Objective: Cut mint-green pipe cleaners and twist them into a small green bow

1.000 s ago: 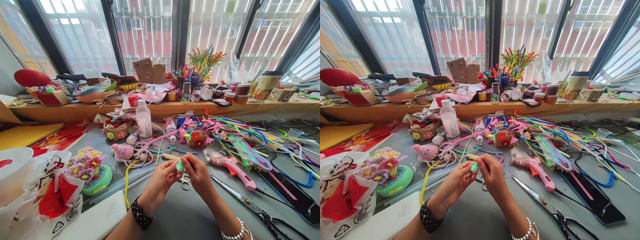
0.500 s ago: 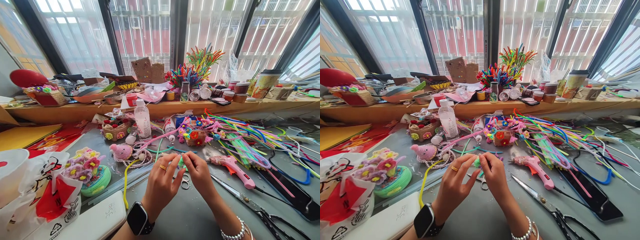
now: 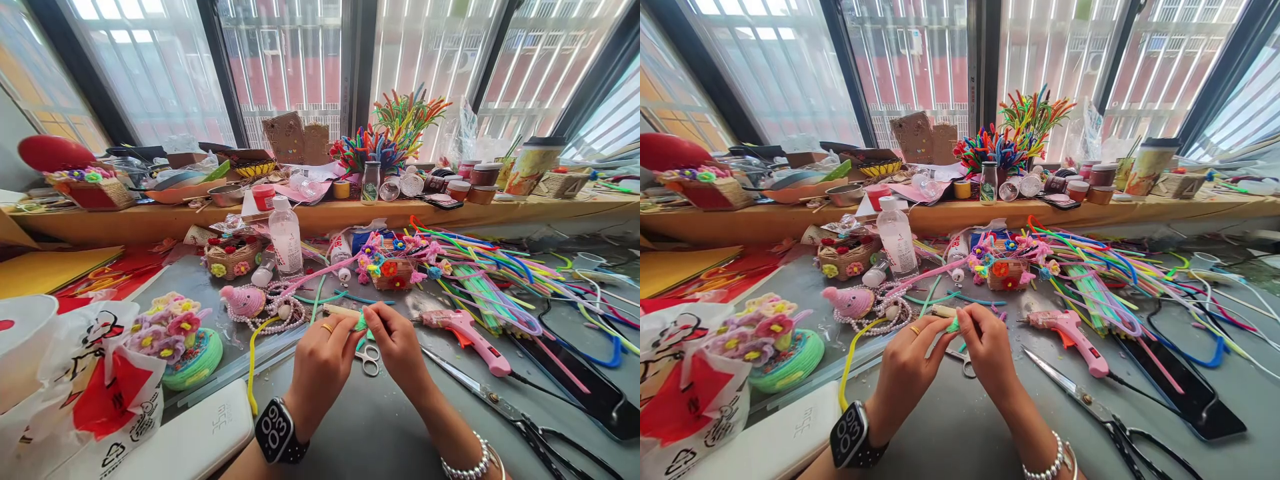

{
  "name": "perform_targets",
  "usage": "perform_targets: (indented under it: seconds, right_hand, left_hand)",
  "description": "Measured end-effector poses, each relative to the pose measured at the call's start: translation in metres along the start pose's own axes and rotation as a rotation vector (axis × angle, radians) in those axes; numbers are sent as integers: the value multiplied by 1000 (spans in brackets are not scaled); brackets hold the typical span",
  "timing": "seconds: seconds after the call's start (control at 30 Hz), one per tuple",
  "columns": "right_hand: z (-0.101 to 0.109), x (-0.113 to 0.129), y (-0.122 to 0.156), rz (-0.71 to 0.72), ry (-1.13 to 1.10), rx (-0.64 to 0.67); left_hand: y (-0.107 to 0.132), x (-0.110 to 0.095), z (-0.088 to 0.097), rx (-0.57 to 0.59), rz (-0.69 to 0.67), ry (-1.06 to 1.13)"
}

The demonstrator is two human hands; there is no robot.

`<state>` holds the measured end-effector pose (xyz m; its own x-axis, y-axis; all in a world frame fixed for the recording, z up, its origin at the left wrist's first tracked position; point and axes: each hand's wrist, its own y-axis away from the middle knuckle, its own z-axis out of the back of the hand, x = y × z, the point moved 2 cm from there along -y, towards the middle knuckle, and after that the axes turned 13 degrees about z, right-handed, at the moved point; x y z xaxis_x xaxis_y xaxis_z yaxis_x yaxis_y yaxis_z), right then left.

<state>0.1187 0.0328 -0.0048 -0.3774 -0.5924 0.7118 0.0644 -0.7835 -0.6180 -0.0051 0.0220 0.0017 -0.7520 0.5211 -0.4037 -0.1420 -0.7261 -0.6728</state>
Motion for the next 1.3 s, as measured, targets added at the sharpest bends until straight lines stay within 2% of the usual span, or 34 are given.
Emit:
perform_targets:
  seconds: [0.2,0.47,0.7,0.9,1.0,1.07,1.13,1.23,1.3]
  right_hand:
    - [0,1,0,31,5,-4]
    - [0,2,2,149,98,6]
    - [1,2,1,277,212,21]
    - [0,2,1,337,262,36]
    - [0,2,2,348,283,52]
    - [0,2,1,294,253,55]
    - [1,1,-1,180,188,45]
    - [3,0,-2,5,97,24]
    - [3,-2,-2,-62,58,30]
  left_hand:
    - [0,-1,-1,132,206,173]
    - [-2,-2,-4,322,579,487]
    - [-8,0,-4,476,805,775]
    - [-9,3,-5,599,1010,1067]
    - [-7,5,-7,676,1064,1139]
    - [-7,6,-8,697,1026,1109]
    - [-9,7,-7,653,873,951]
    - [-12,7,-4,472,465,514]
    - [-11,6,-1,327,214,231]
